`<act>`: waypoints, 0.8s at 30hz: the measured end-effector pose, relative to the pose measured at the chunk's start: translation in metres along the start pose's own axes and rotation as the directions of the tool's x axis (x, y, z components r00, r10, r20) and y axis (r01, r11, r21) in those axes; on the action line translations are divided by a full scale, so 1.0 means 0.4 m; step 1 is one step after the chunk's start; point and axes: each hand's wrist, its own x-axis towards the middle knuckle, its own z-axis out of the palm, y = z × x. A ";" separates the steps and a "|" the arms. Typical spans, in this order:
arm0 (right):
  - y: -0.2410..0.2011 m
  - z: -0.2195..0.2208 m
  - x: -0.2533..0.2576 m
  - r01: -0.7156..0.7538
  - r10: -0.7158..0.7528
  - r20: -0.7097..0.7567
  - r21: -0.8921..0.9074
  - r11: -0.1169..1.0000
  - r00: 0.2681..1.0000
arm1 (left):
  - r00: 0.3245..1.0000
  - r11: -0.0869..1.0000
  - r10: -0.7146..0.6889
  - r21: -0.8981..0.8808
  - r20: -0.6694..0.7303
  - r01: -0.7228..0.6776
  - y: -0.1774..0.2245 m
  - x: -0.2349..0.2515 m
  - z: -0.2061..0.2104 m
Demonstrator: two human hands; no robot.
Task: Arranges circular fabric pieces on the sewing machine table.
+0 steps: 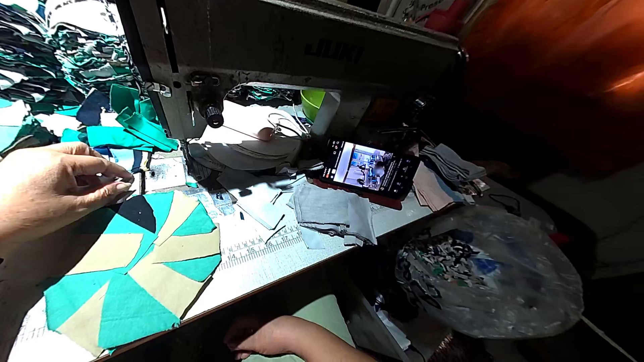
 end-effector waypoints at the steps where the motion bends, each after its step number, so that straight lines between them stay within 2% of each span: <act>1: 0.001 0.000 0.001 0.000 0.000 0.003 0.002 1.000 1.000 | 1.000 1.000 0.013 -0.002 -0.003 -0.013 -0.002 0.000 0.001; 14: 0.005 0.001 0.003 0.009 -0.009 -0.010 -0.014 1.000 1.000 | 0.998 0.998 0.057 0.017 -0.015 -0.056 -0.021 0.006 0.006; 24: 0.005 0.000 0.004 0.004 -0.004 -0.006 -0.015 1.000 1.000 | 1.000 1.000 0.022 0.007 0.002 -0.022 -0.003 0.003 0.001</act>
